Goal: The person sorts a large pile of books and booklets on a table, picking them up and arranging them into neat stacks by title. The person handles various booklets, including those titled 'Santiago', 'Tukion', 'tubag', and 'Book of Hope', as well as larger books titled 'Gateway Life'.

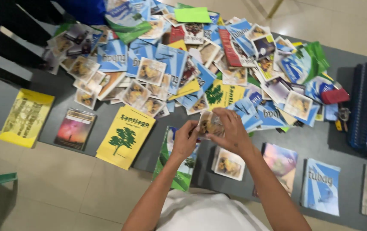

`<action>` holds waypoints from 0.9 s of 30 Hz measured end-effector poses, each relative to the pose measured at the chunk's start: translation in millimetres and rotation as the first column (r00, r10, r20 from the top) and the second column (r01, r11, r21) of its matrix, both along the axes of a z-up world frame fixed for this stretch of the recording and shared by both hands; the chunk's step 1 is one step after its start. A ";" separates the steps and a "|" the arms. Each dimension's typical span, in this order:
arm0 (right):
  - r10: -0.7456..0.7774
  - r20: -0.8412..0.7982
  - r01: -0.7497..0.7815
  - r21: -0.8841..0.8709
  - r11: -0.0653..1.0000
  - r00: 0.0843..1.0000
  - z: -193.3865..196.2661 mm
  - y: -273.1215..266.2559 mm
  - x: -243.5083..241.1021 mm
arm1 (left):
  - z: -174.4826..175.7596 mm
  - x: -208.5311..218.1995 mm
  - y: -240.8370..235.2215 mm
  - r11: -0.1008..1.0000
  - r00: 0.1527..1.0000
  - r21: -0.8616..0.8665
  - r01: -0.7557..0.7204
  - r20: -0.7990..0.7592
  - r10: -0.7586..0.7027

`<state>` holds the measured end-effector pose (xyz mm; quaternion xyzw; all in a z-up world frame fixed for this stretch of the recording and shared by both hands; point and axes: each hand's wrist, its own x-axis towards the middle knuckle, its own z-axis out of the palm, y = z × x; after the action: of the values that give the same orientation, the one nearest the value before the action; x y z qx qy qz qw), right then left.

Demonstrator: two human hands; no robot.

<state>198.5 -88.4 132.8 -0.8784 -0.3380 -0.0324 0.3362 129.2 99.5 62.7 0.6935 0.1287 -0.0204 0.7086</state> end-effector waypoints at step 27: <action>-0.120 -0.063 0.096 -0.295 0.951 0.991 -105.6 -93.4 -118.7 | -97.1 -109.1 -108.3 0.785 0.980 0.608 0.117 0.058 -0.191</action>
<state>79.8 -181.8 27.2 -0.9361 -0.2769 0.0348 0.2143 20.1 -8.8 -34.3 0.8906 0.0301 0.0041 0.4538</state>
